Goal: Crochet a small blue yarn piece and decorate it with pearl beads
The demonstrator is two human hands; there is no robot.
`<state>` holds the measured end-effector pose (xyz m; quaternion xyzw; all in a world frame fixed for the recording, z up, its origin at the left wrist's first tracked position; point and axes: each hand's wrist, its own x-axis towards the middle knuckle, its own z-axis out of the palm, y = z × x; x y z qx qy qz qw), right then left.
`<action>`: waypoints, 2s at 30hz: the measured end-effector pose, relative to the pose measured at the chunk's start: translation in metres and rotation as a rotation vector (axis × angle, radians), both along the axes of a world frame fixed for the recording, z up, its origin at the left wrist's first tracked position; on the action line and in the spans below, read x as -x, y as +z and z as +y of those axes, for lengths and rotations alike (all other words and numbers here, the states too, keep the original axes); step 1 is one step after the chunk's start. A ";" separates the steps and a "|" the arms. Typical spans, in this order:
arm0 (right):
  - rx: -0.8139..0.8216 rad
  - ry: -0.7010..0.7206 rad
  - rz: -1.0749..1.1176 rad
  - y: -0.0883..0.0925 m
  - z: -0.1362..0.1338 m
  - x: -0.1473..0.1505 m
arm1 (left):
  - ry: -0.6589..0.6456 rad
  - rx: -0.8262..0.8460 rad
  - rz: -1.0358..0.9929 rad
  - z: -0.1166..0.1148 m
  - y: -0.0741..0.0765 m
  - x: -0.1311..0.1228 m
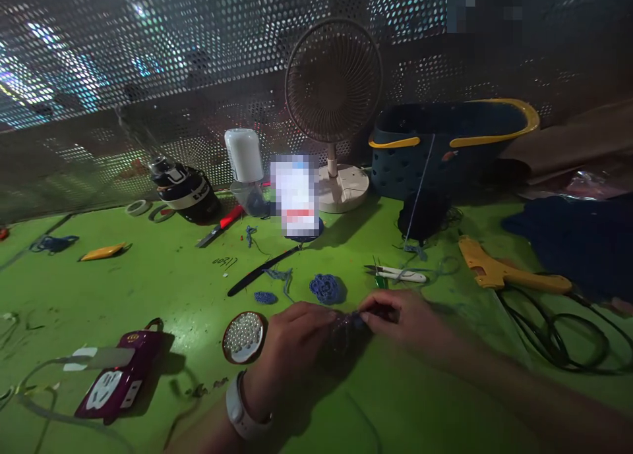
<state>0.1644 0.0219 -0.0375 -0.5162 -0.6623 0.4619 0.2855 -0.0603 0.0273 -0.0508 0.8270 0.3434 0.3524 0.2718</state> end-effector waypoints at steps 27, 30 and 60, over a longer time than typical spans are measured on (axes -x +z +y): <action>-0.019 -0.147 -0.161 0.008 0.010 -0.018 | 0.290 0.342 -0.014 0.003 0.016 -0.006; 0.039 -0.133 -0.042 0.001 0.011 -0.019 | 0.312 0.528 -0.153 0.006 0.017 -0.007; -0.145 0.120 -0.177 0.029 -0.009 0.001 | -0.048 0.930 -0.645 -0.003 0.019 -0.011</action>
